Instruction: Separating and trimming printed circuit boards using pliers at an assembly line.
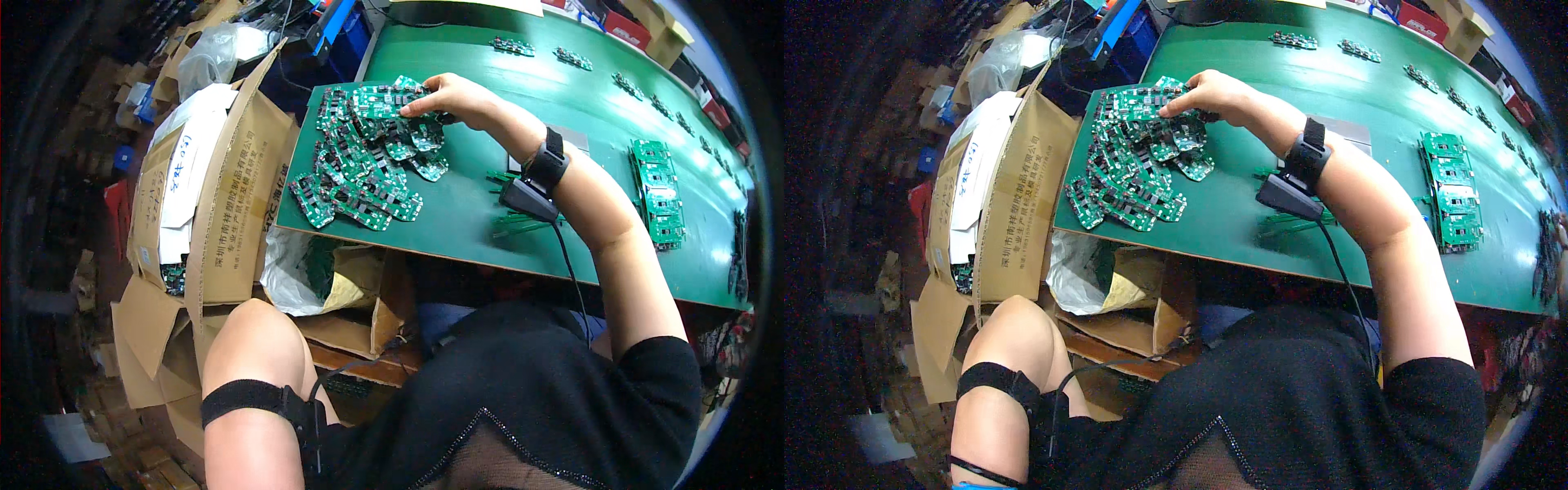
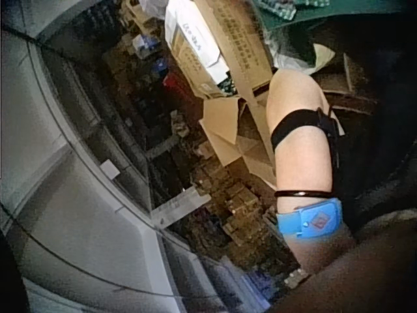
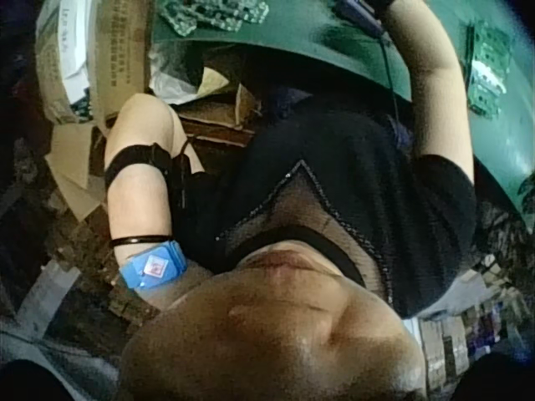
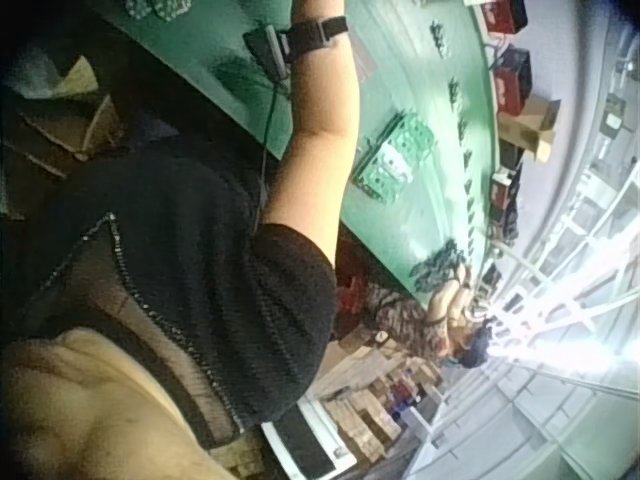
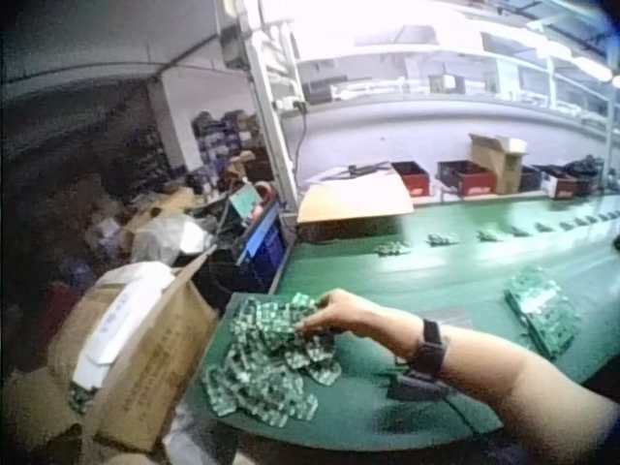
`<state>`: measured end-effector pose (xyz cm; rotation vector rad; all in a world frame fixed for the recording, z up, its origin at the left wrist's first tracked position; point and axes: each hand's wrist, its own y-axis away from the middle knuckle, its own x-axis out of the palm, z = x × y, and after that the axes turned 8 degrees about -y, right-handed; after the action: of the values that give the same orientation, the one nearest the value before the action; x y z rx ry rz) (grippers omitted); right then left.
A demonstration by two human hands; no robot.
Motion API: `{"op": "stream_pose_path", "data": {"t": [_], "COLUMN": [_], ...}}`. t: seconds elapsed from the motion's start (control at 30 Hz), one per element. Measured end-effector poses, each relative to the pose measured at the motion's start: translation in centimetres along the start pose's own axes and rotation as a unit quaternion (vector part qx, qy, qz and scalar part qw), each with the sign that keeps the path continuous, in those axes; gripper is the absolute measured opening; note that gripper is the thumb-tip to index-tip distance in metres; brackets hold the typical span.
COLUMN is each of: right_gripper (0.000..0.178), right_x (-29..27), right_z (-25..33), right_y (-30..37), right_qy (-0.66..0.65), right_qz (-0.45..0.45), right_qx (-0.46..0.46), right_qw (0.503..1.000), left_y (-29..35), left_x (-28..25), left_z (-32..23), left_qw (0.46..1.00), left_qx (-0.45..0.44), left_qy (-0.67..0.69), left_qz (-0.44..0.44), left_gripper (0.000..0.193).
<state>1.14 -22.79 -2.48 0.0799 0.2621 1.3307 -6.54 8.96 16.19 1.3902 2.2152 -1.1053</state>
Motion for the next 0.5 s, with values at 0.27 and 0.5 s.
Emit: {"op": "stream_pose_path", "data": {"t": [0.27,0.5], "right_gripper": [0.055,0.076], "right_x": [1.7,1.5], "right_z": [0.8,-1.1], "right_y": [-1.2,-1.1], "right_qy": [0.065,0.141], "right_qz": [-0.053,-0.117], "right_qx": [-0.007,-0.066], "right_qw": [0.996,0.981], "left_y": [-0.3,12.5], "left_x": [-2.8,-8.1], "left_z": [1.2,7.6], "left_qw": [1.0,0.73], "left_qx": [-0.021,-0.489], "left_qy": [-0.001,-0.173], "left_qz": [0.001,-0.445], "left_gripper": [0.016,0.029]}}
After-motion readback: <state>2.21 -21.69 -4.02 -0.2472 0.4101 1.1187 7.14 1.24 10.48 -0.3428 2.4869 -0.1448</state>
